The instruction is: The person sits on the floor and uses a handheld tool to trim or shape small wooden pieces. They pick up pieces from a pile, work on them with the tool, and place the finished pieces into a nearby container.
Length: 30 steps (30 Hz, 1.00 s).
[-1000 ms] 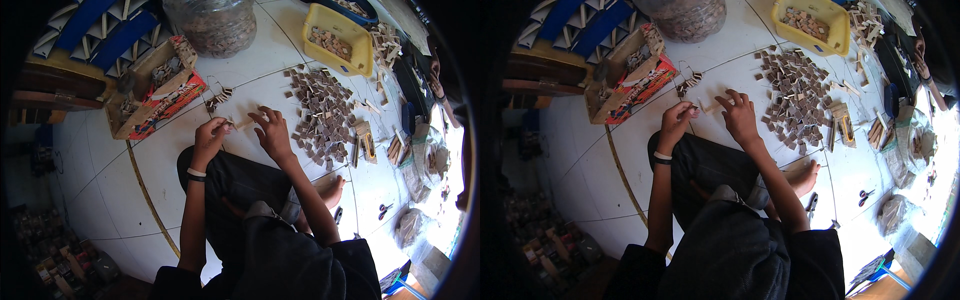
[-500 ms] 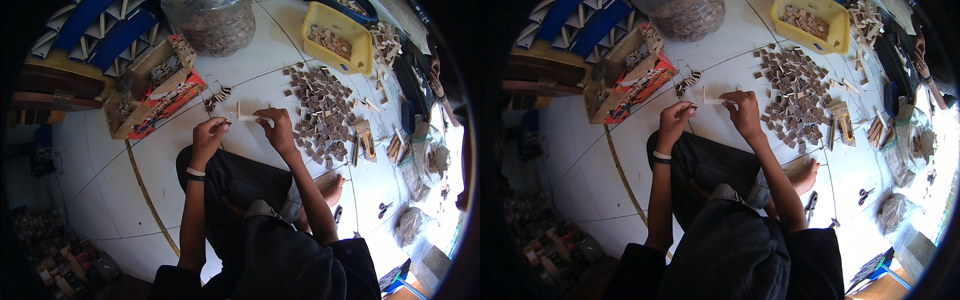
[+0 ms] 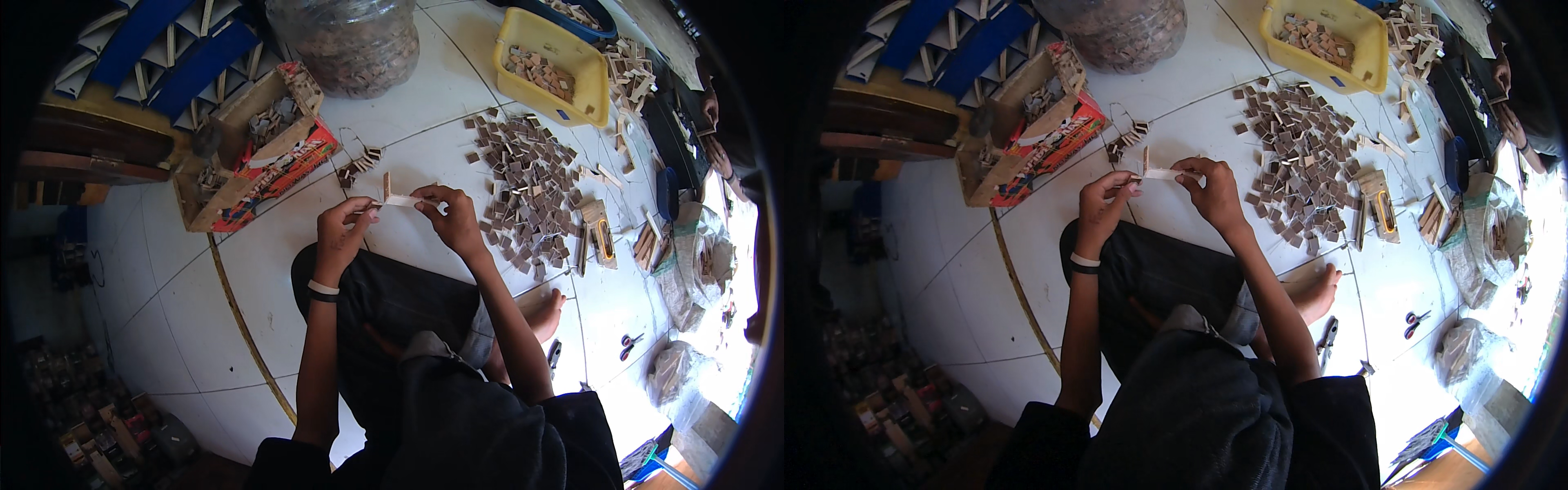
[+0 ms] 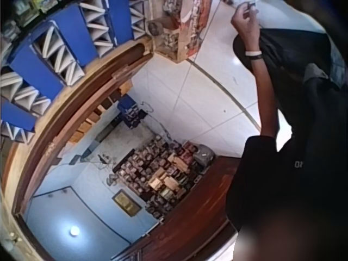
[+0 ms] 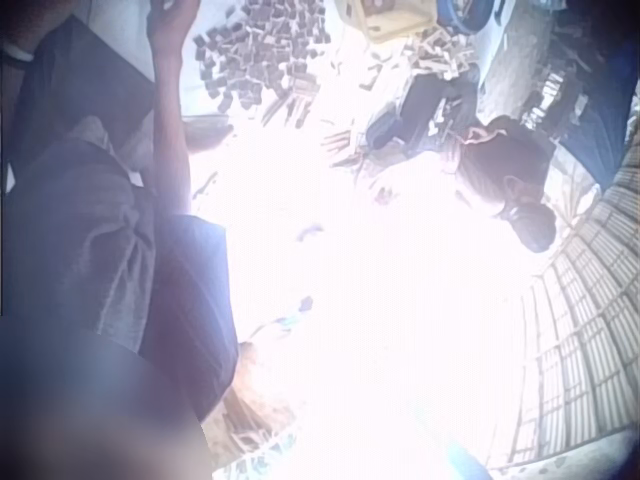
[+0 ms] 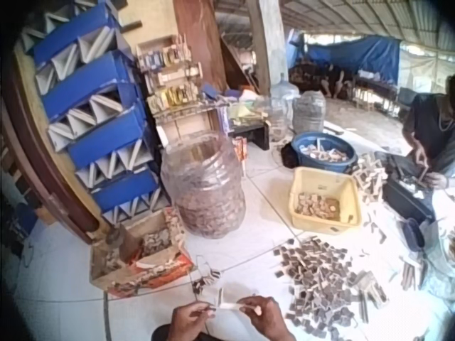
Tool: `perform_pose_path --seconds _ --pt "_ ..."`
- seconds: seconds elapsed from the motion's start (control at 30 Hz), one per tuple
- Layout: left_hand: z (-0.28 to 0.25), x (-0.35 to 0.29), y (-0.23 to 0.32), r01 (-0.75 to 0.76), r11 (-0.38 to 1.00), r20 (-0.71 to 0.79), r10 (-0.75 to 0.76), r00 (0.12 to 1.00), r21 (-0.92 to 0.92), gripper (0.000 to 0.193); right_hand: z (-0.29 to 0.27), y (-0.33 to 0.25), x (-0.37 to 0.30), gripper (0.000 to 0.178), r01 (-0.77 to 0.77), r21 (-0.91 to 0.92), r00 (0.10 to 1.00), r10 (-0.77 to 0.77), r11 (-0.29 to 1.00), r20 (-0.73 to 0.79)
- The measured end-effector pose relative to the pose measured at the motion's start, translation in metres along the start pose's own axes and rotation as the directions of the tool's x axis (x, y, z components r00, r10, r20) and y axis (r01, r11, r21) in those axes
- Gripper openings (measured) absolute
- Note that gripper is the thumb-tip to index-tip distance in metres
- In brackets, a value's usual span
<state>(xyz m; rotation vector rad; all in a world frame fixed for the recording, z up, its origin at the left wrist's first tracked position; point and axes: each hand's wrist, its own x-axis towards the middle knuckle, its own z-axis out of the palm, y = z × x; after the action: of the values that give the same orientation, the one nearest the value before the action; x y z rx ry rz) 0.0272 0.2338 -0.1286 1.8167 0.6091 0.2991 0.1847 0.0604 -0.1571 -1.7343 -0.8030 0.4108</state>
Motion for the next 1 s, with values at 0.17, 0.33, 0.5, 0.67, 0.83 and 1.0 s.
perform_pose_path --seconds 0.17,0.33,0.5,0.67,0.83,1.0 --pt "0.000 0.000 0.000 -0.003 1.000 0.012 0.003 1.000 0.019 0.024 0.000 -0.001 -0.001 0.017 -0.046 0.020 0.999 0.046 0.999 0.003" --pt "0.001 0.000 0.000 -0.013 1.000 0.016 0.013 1.000 0.020 0.023 0.002 0.003 -0.002 0.016 -0.101 0.059 0.994 0.099 0.993 0.036" --pt "0.002 0.001 0.001 -0.044 0.998 -0.003 0.044 0.999 0.040 0.025 0.005 0.008 -0.002 0.018 -0.078 0.063 0.996 0.075 0.995 0.050" --pt "0.003 0.000 0.001 -0.054 0.997 -0.024 0.055 0.998 0.059 0.023 0.006 0.009 -0.002 0.018 -0.081 0.059 0.996 0.078 0.995 0.049" --pt "0.003 0.001 -0.002 -0.060 0.994 -0.038 0.063 0.997 0.087 0.022 0.006 0.010 -0.002 0.018 -0.103 0.043 0.993 0.100 0.994 0.062" --pt "0.004 0.002 -0.005 -0.079 0.990 -0.043 0.084 0.996 0.116 0.022 0.006 0.008 -0.004 0.018 -0.086 0.055 0.995 0.083 0.995 0.058"
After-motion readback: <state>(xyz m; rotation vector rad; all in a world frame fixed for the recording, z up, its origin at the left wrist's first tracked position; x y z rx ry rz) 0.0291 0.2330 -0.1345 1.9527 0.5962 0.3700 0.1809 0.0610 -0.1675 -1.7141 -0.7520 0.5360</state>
